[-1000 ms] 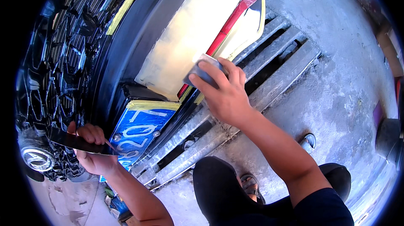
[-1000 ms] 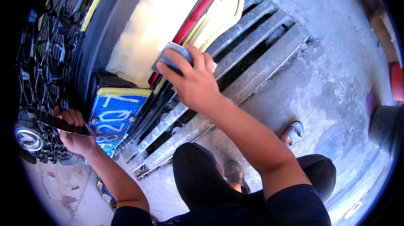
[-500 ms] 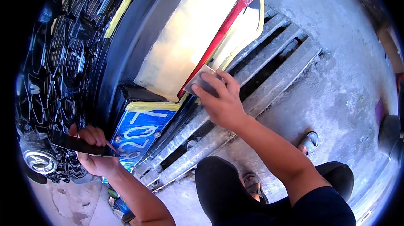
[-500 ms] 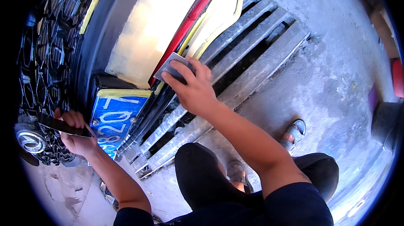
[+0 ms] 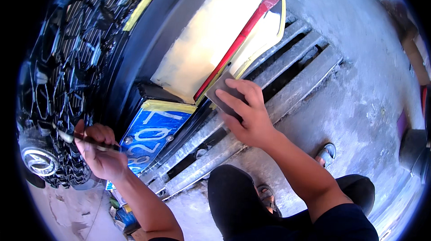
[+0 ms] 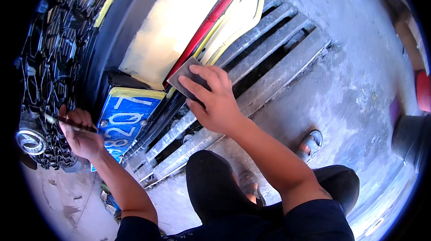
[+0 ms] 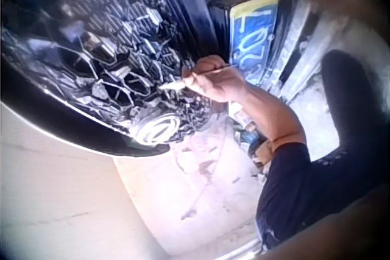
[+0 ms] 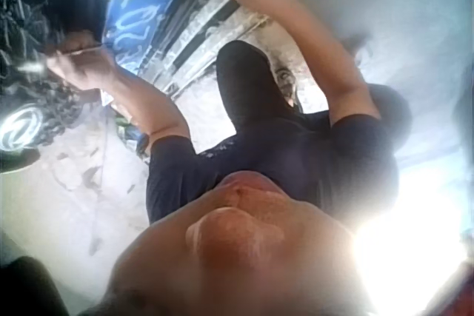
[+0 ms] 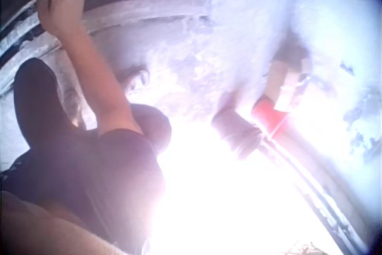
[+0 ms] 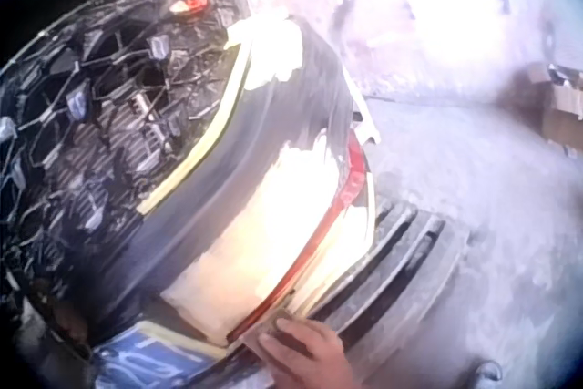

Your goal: The person applies a beige body filler to the front bumper of a black car using a metal putty knife. They spread the filler over a taped-off area and smooth it with a smaller scraper, working along the bumper's edge.

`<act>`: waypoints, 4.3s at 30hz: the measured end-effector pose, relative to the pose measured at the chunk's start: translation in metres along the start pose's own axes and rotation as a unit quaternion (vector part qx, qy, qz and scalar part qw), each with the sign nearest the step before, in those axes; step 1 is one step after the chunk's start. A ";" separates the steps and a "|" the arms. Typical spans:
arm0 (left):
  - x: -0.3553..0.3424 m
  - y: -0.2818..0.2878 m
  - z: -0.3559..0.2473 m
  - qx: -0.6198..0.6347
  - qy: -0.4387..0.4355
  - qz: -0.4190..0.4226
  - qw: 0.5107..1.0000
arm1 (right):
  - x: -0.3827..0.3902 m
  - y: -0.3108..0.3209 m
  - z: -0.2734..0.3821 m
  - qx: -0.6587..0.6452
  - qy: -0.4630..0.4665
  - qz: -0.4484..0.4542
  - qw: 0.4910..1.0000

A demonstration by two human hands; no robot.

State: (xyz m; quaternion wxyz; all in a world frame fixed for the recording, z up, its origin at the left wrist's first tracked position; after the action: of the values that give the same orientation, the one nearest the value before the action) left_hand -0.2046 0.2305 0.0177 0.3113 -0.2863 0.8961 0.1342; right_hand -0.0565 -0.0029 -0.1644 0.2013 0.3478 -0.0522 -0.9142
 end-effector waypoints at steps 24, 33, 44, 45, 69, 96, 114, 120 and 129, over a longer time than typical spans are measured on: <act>0.242 -0.089 0.036 0.151 0.435 -0.225 0.859 | -0.056 0.042 0.019 0.289 0.313 0.175 0.888; 0.296 -0.119 0.047 0.260 0.440 -0.253 0.821 | -0.092 0.032 0.009 0.292 0.438 0.250 0.812; 0.284 -0.112 0.043 0.292 0.423 -0.249 0.821 | -0.097 0.023 0.009 0.332 0.462 0.251 0.783; 0.283 -0.111 0.043 0.298 0.422 -0.244 0.821 | -0.095 0.022 0.006 0.328 0.456 0.236 0.793; 0.232 -0.115 0.024 0.448 0.431 -0.122 0.774 | -0.017 0.028 0.025 -0.330 -0.283 0.142 0.889; 0.233 -0.090 0.016 0.393 0.391 -0.173 0.814 | -0.011 0.006 0.032 -0.309 -0.327 0.163 0.878; 0.228 -0.086 0.008 0.380 0.438 -0.024 0.814 | -0.007 -0.004 0.019 -0.284 -0.223 0.229 0.904; 0.242 -0.067 -0.005 0.358 0.437 -0.022 0.825 | -0.021 -0.028 0.006 -0.083 -0.040 0.234 0.968; 0.221 -0.081 -0.013 0.292 0.414 -0.087 0.858 | -0.004 -0.035 -0.015 -0.256 -0.116 0.250 0.927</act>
State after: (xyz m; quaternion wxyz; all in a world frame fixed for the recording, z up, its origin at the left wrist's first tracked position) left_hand -0.3046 0.0654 -0.1183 -0.0086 -0.2884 0.9117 -0.2926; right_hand -0.0555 0.0310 -0.1813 0.4978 0.1515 0.0749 -0.8507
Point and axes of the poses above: each hand's wrist, its own x-axis away from the middle knuckle, its own y-axis out of the back of the hand, z = x × y, the point moved 1 cm from there along -x, towards the middle knuckle
